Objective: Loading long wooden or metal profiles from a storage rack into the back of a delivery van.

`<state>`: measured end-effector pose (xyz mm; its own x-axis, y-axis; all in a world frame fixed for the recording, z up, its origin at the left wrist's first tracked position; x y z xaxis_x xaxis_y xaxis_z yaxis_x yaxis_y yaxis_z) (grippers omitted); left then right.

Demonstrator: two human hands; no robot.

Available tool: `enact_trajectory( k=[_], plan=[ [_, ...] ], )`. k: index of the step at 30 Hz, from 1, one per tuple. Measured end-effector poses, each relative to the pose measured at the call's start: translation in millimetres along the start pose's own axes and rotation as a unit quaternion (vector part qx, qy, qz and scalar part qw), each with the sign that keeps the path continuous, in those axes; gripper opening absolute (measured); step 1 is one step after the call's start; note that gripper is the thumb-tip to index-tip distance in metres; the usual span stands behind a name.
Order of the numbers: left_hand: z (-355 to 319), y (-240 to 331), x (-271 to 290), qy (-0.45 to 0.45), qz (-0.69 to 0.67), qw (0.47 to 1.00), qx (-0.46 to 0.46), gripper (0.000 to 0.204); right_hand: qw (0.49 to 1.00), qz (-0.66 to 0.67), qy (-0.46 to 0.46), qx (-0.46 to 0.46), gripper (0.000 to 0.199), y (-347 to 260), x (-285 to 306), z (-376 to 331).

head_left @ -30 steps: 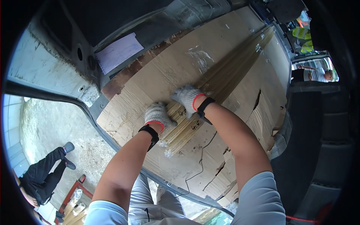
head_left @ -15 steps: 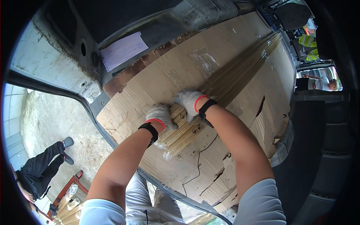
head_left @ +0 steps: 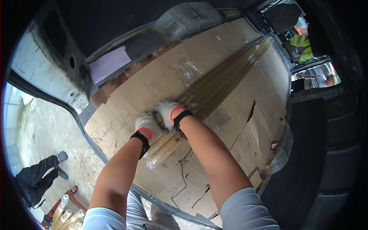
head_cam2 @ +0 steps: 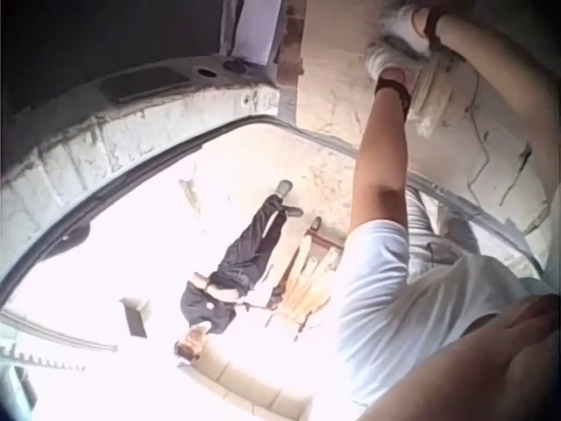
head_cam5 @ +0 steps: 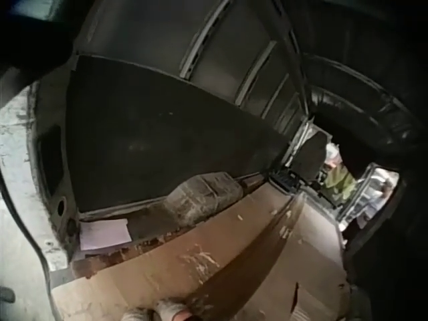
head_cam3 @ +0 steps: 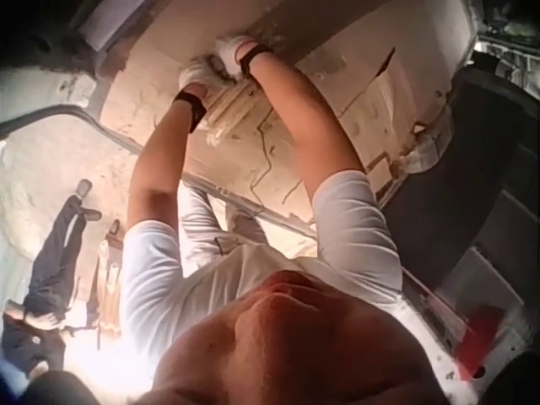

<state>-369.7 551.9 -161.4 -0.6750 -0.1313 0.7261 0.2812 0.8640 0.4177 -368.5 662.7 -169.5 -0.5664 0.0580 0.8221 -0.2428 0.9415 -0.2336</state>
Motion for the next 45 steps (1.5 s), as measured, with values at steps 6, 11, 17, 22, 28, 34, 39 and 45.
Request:
enact_trajectory(
  k=[6,11,17,22,28,34,39,45],
  plan=[
    [-13,11,-28,0.001,0.035,0.999,0.007,0.119,0.998,-0.041,-0.046,0.003,0.086,-1,-8,-25],
    [-6,8,-26,-0.029,0.026,0.999,0.008,0.116,0.998,0.017,-0.013,0.061,0.081,9,-9,-15],
    [4,0,-15,-0.087,-0.105,0.991,-0.016,0.096,0.989,0.019,-0.142,0.023,0.072,8,-6,7],
    [13,-17,-25,-0.096,-0.120,0.988,-0.024,0.081,0.983,0.039,-0.175,0.026,0.068,3,-8,14],
    [12,-18,-12,-0.116,-0.130,0.984,-0.032,0.074,0.977,-0.002,-0.210,0.042,0.065,-3,-4,20],
    [17,-20,-14,-0.100,-0.125,0.986,-0.043,0.067,0.987,0.050,-0.133,0.076,0.061,0,3,17],
    [-1,-5,-29,-0.086,-0.025,0.994,-0.068,0.073,0.986,0.021,-0.161,0.045,0.058,1,-7,22],
    [-9,-12,-20,-0.070,-0.059,0.995,0.027,0.086,0.986,0.008,-0.157,0.054,0.066,-2,-4,11]
  ],
)
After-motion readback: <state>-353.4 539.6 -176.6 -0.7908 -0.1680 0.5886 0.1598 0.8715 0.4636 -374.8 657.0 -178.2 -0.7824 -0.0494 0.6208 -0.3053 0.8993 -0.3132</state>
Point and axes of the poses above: each hand's wrist, its own z-axis towards the middle knuckle, its own x-axis out of the back of the hand, y = z × x, the point moved 5 cm from there along z, towards the middle knuckle, and after that the axes turned 6 degrees about y, right-handed, at the moved point
